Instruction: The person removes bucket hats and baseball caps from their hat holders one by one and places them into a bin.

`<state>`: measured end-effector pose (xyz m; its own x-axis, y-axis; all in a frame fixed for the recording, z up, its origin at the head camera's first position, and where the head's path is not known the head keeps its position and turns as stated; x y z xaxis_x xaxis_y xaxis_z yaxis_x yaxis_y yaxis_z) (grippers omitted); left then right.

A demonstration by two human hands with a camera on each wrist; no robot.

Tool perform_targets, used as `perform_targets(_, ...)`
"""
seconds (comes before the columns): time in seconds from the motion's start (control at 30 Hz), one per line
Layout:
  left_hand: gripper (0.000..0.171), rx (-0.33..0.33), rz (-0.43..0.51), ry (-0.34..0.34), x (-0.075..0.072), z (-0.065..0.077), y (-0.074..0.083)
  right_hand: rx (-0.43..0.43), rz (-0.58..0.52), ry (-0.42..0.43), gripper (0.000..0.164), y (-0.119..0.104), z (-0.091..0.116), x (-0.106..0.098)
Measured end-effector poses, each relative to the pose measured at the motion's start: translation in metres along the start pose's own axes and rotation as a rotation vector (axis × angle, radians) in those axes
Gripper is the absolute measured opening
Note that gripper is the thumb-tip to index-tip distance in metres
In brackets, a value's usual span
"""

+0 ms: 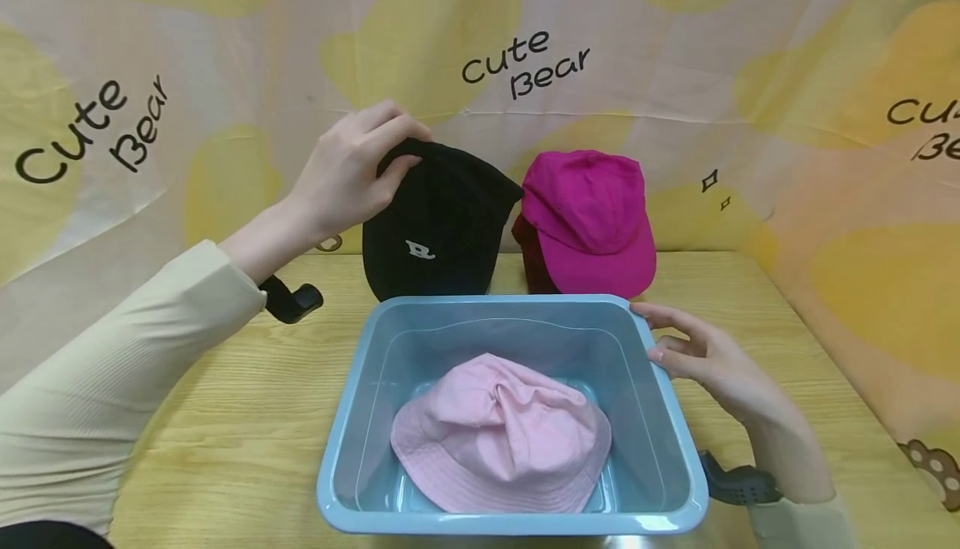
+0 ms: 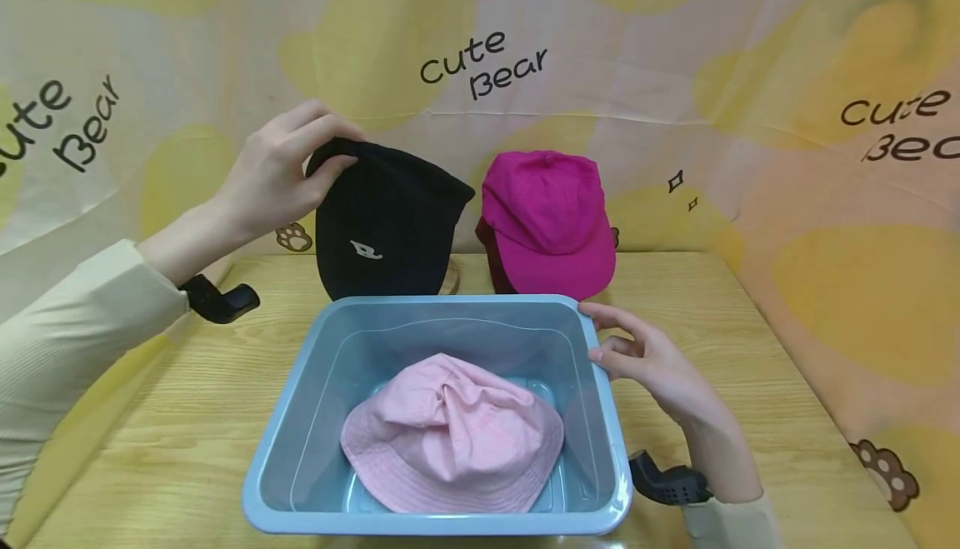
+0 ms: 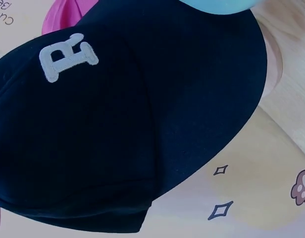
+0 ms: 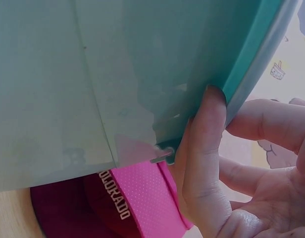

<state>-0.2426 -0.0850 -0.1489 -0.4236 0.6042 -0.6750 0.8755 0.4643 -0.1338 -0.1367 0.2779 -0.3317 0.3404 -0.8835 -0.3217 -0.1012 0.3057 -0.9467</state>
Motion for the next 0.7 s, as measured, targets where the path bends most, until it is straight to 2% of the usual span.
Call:
perform_targets(0.3, 0.016, 0.010, 0.019, 0.001, -0.007, 0.000, 0.003, -0.041, -0.034, -0.021, 0.050, -0.001, 0.000, 0.001)
perform_targets(0.7, 0.016, 0.034, -0.011, 0.025, -0.017, 0.000, 0.006, -0.076, -0.052, -0.032, 0.051, -0.002, 0.000, 0.002)
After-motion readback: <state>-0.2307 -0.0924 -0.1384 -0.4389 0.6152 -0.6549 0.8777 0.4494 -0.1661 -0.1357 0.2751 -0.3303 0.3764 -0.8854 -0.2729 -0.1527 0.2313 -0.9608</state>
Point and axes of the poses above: each hand's wrist, its own z-axis away from the middle knuckle, its own x-axis out of the palm, y = z × x, the point moved 4 cm from there along -z, towards the middle knuckle, and after that the axes turned 7 degrees about x, right-handed, at the moved point
